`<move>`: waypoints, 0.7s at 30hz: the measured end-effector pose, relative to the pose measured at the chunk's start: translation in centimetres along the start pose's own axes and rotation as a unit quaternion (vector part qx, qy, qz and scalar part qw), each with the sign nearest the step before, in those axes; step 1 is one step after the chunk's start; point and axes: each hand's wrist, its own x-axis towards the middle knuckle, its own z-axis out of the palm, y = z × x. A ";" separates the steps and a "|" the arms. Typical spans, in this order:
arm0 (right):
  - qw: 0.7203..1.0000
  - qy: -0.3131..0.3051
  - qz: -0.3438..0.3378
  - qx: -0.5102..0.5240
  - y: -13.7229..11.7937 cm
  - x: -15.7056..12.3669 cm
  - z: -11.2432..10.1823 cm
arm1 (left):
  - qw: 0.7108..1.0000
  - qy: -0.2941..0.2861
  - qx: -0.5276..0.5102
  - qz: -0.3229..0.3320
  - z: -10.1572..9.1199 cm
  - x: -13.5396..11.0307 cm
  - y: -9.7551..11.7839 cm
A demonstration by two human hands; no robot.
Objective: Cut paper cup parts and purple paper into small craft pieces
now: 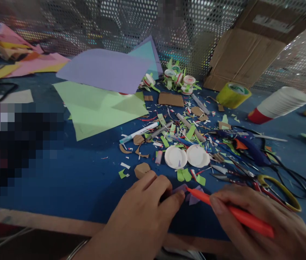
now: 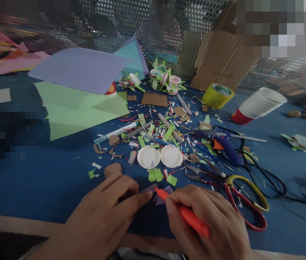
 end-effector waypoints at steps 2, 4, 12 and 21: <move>1.000 -0.002 0.002 0.005 0.0 0.0 0.1 | 1.000 0.003 0.005 0.007 0.0 0.0 0.0; 1.000 -0.010 0.001 0.007 0.0 0.0 0.2 | 1.000 0.007 0.006 0.007 0.1 0.0 -0.1; 1.000 -0.011 0.005 0.020 0.0 0.3 0.2 | 1.000 0.004 0.006 0.001 0.3 -0.2 0.0; 0.997 0.060 0.043 -0.021 -0.1 -0.1 0.2 | 1.000 0.025 -0.009 0.002 -0.2 0.3 0.4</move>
